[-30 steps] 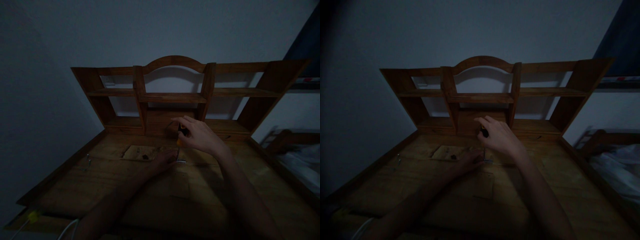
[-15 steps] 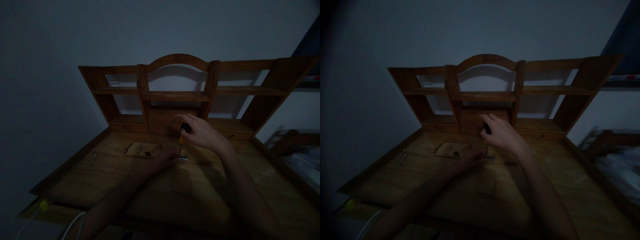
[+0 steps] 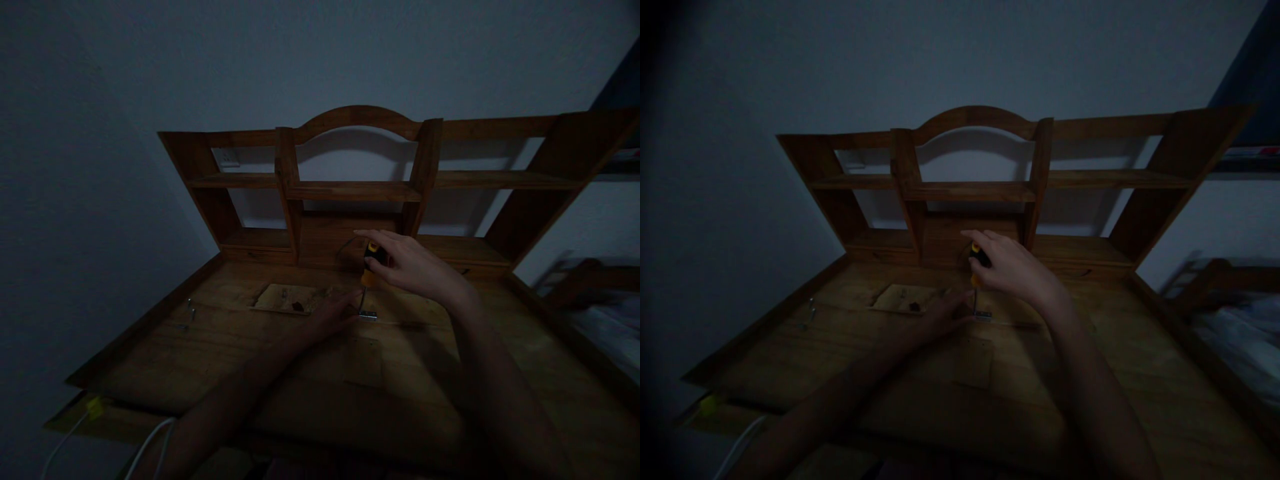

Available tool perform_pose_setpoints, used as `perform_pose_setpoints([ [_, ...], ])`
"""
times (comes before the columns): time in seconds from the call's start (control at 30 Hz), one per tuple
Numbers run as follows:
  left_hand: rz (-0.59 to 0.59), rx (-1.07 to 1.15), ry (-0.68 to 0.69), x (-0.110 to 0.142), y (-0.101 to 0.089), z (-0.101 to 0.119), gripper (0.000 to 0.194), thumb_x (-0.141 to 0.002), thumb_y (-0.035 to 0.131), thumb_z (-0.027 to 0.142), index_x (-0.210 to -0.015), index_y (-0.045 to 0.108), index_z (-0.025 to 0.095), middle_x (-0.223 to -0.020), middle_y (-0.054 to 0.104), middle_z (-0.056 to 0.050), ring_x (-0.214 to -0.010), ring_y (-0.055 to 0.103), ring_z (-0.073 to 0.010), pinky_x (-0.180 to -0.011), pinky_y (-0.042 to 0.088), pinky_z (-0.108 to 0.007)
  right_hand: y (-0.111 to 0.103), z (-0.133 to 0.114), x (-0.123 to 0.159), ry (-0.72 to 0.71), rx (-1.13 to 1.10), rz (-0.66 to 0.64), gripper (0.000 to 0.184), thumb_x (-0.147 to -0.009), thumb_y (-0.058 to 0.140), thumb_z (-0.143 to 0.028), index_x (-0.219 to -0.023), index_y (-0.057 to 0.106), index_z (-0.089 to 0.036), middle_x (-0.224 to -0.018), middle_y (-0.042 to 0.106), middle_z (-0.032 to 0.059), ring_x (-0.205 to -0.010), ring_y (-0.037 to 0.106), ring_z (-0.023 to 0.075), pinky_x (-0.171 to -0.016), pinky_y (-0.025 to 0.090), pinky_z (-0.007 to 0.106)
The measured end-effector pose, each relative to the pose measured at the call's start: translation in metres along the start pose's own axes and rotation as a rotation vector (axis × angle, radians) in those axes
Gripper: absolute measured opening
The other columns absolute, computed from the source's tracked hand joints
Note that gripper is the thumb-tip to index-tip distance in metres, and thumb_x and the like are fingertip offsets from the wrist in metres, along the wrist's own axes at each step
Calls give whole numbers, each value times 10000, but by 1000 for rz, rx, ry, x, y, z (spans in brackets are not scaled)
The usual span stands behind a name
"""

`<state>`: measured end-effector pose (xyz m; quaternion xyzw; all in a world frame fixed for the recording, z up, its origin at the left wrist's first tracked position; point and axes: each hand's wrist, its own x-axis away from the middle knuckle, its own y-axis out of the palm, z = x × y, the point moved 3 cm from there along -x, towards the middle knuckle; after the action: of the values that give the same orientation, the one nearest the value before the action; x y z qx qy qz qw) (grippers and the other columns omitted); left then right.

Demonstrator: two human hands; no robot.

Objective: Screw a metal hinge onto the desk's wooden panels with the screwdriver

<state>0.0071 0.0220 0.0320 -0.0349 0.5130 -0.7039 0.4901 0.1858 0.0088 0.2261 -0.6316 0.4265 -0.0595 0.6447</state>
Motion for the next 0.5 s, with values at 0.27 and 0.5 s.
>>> perform_pose_setpoints([
  [0.27,-15,51,-17,-1,0,2,661,-887,678,298,-1466,361,262,-1129,685,-35,-1033,659,-205,-925,534,-365,2,-4,-2,84,112,27,367,-930,509,-324,-1272,522,-188,-1157,672,105,-1013,649,278,-851,486,376],
  [0.5,17,-13,-18,-1,-1,3,582,-883,677,317,-1410,447,231,-1245,651,-78,-1166,609,-249,-988,504,-396,3,-7,-3,22,60,23,365,-973,475,-353,-1301,507,-196,-1223,653,105,-1065,637,261,-875,483,361],
])
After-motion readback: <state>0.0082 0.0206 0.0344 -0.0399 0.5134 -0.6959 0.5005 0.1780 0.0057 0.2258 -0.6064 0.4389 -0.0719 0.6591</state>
